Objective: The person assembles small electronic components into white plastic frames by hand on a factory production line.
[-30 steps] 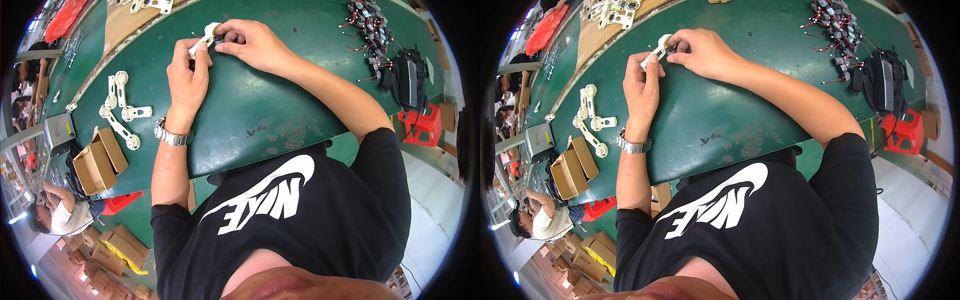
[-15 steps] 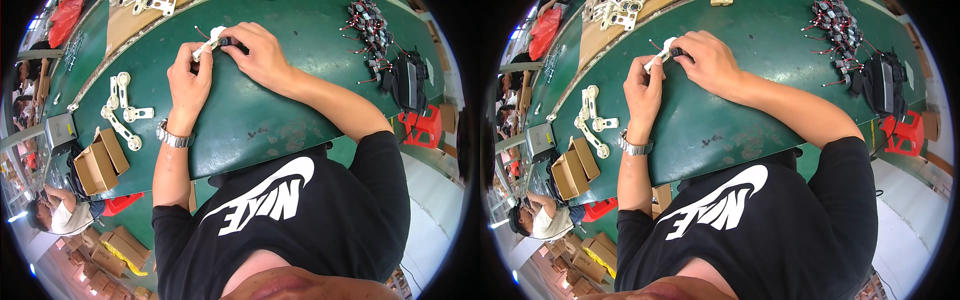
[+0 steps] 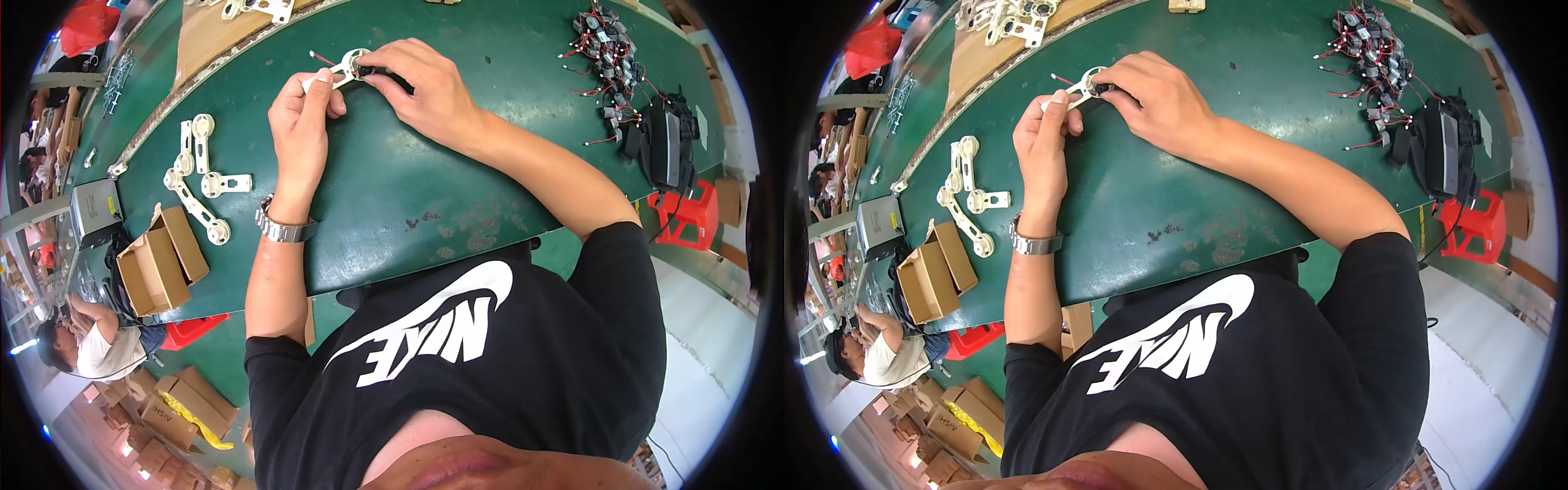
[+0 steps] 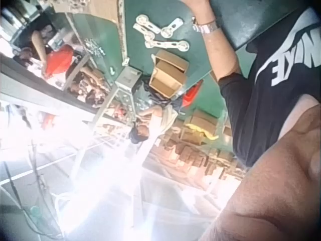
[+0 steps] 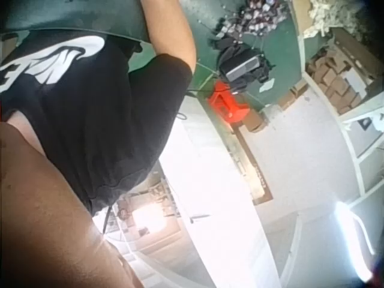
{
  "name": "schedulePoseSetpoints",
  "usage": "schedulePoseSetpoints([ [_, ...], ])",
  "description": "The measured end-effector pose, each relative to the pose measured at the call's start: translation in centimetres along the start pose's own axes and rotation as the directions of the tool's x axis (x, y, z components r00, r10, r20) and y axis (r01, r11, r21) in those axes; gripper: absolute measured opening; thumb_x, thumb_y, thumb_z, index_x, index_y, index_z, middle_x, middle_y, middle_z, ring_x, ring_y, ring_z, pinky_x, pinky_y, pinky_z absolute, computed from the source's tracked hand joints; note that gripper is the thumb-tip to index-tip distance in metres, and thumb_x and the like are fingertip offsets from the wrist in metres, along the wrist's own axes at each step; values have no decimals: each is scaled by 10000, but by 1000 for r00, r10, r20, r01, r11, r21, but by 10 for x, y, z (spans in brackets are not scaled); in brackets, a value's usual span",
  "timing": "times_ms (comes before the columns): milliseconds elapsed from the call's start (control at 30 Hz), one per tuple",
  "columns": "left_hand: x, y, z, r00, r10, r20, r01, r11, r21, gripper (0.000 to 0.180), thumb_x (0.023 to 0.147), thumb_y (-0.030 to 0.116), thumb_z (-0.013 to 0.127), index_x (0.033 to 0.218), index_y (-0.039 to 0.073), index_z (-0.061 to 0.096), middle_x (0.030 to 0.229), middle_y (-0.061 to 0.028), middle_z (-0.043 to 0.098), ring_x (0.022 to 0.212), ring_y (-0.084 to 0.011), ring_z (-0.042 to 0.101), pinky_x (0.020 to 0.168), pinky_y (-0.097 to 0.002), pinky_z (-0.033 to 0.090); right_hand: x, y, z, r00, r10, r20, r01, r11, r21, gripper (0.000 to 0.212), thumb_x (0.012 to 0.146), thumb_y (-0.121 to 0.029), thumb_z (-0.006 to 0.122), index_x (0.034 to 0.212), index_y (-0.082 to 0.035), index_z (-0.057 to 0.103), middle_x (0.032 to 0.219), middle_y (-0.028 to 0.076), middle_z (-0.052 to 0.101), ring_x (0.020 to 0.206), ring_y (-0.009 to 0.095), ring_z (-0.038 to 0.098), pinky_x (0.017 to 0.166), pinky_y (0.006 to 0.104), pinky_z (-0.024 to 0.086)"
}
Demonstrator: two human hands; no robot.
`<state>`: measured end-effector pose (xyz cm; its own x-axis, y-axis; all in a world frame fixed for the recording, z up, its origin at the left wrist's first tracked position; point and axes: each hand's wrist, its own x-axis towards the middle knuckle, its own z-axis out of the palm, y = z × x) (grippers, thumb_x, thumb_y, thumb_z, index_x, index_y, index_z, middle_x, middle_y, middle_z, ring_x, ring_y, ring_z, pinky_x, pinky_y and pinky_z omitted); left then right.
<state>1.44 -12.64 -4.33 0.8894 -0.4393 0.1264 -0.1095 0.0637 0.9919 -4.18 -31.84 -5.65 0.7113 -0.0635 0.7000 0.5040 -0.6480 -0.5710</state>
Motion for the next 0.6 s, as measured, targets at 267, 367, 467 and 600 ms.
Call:
schedulePoseSetpoints([
  [267,0,-1,-10,996,-40,83,47,996,-79,270,1101,245,595,1065,1,704,788,5,628,728,-70,523,677,-235,423,10,4,-9,935,320,155,-349,908,231,249,946,-25,748,1189,-59,707,1029,18,672,803,78,567,647,248,482],
  [367,0,2,-9,992,-37,119,44,997,-57,268,1104,240,587,1074,-1,700,794,6,618,735,-69,516,681,-237,417,11,8,-17,830,436,347,-540,782,311,317,1000,-68,705,1315,-70,666,1092,39,694,923,82,614,793,258,522],
  [467,1,3,-9,990,-14,141,22,998,-60,260,1104,233,585,1083,-2,695,804,4,617,743,-71,517,691,-236,417,14,23,-19,810,368,456,-554,734,393,331,1033,-96,670,1363,-73,651,1139,49,714,993,94,639,886,279,532],
  [600,1,7,-6,986,-31,164,36,999,-32,258,1105,230,584,1085,-3,692,807,4,615,749,-74,518,705,-239,419,17,25,-23,771,343,536,-592,696,406,327,1058,-113,631,1382,-73,650,1155,35,728,967,94,636,879,284,531],
])
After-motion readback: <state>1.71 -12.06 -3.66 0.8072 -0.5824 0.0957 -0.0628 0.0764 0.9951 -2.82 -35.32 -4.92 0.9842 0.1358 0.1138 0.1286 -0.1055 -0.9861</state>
